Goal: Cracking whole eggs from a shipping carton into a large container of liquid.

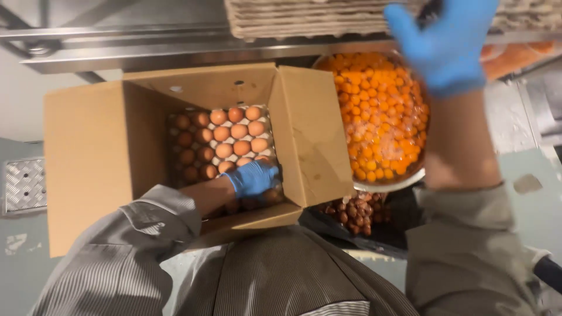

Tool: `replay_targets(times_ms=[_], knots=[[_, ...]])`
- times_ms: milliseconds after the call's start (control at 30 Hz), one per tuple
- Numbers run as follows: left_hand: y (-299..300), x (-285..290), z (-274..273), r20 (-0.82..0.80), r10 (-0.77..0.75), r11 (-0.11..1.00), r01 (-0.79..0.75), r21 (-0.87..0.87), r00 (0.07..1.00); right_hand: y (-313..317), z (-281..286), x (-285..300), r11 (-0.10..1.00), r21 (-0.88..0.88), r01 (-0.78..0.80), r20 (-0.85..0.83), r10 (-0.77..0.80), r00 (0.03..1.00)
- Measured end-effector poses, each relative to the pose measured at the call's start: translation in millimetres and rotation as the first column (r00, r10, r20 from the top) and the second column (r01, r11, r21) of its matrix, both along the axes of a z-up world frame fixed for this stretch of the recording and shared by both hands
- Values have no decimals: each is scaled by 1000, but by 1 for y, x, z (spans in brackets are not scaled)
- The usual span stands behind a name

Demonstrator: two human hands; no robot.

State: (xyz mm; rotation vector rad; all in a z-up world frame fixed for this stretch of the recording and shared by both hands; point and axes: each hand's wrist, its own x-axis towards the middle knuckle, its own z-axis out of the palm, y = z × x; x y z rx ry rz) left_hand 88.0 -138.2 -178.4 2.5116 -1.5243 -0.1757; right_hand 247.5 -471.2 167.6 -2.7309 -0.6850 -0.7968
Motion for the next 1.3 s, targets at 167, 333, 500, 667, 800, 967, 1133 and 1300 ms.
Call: replay_targets(times_ms=[167, 333, 500, 667, 800, 967, 1133, 1300], knots=[[-7, 3, 35, -668, 379, 925, -236, 299, 640, -4, -47, -119, 973, 178, -145, 111, 127, 986], [5, -2, 169, -636, 509, 848, -465, 254, 581, 1, -116, -203, 924, 372, -94, -23, 110, 994], [-6, -34, 262, -354, 388, 762, -512, -396, 851, 33, -133, -250, 895, 446, -5, -78, 44, 996], [-81, -68, 275, -720, 167, 696, -598, -398, 674, 66, -119, -253, 882, 383, -274, 177, 221, 959], [-69, -50, 263, -390, 189, 682, -406, -609, 901, 7, -168, -243, 849, 473, 234, -169, -173, 970], [-7, -32, 208, -216, 539, 729, -579, -365, 814, -102, -253, -233, 838, 73, 541, -414, -468, 781], [10, -12, 128, -352, 475, 876, -470, 105, 807, -82, -215, -223, 797, 359, 485, -398, -339, 852], [4, -14, 92, -269, 116, 986, -79, 148, 956, -83, -217, -193, 783, 407, 471, -364, -334, 870]])
